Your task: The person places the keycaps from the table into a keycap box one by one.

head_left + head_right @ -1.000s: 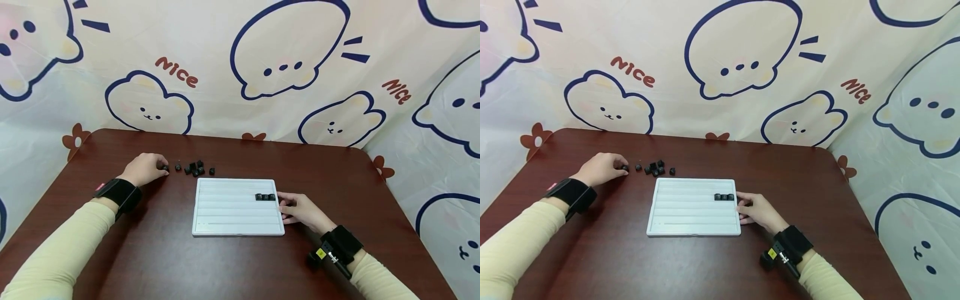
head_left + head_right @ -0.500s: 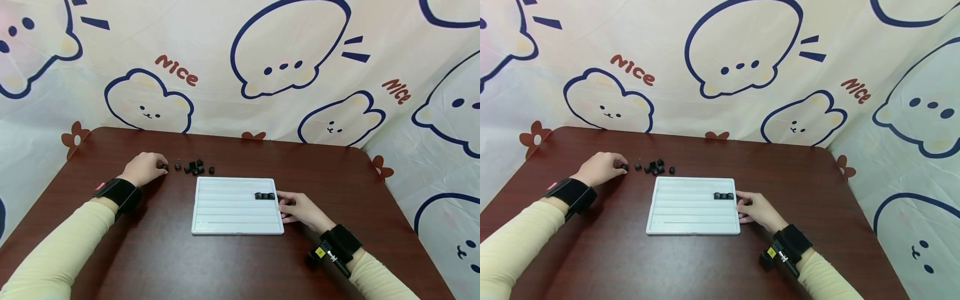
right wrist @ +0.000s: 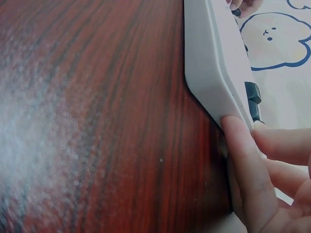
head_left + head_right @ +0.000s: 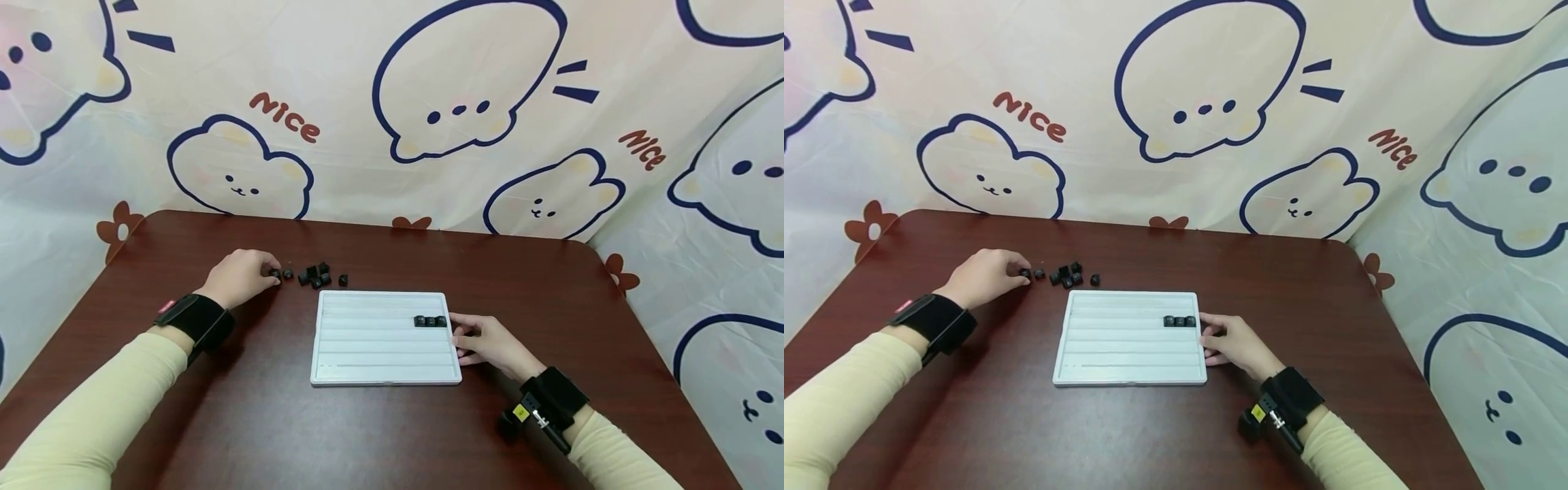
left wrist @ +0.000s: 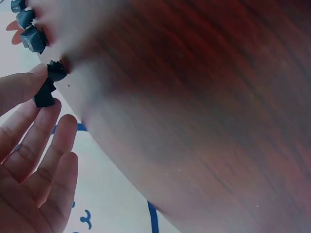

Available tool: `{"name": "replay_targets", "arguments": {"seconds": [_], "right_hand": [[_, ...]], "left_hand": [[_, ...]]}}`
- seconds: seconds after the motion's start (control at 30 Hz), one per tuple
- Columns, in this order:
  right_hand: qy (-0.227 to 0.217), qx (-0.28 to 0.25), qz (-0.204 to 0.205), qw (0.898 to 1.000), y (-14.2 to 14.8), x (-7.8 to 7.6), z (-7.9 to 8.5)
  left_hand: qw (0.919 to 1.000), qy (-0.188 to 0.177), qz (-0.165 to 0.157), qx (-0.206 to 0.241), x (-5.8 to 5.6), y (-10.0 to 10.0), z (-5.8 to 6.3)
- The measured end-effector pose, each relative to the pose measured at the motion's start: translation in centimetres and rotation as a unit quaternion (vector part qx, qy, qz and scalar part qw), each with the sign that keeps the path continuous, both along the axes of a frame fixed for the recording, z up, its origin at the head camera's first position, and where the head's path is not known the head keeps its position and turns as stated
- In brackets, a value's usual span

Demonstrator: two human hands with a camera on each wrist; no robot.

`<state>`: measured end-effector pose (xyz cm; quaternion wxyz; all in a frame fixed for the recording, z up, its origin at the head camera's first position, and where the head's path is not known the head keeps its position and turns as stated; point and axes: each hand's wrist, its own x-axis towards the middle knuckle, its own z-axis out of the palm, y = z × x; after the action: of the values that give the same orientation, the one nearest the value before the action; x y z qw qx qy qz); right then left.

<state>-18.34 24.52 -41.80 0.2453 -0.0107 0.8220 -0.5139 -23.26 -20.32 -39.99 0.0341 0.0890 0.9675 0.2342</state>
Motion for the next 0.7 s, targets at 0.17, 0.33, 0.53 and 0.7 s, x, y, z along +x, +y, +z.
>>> {"name": "replay_targets", "arguments": {"seconds": [0.17, 0.33, 0.53, 0.7], "right_hand": [[-0.002, 0.002, 0.0, 1.0, 0.0, -0.1, 0.0], [-0.004, 0.0, 0.0, 1.0, 0.0, -0.1, 0.0], [-0.001, 0.0, -0.004, 1.0, 0.1, -0.2, -0.1], [-0.002, 0.0, -0.003, 1.0, 0.1, -0.2, -0.2]], "left_hand": [[1.0, 0.0, -0.002, 0.0, 0.1, 0.3, 0.1], [0.9999, 0.002, -0.009, 0.009, 0.4, 0.7, 0.2], [0.9997, 0.012, -0.021, 0.007, 1.0, 1.7, 0.6], [0.9994, 0.014, -0.032, 0.008, 1.3, 2.5, 0.6]]}}
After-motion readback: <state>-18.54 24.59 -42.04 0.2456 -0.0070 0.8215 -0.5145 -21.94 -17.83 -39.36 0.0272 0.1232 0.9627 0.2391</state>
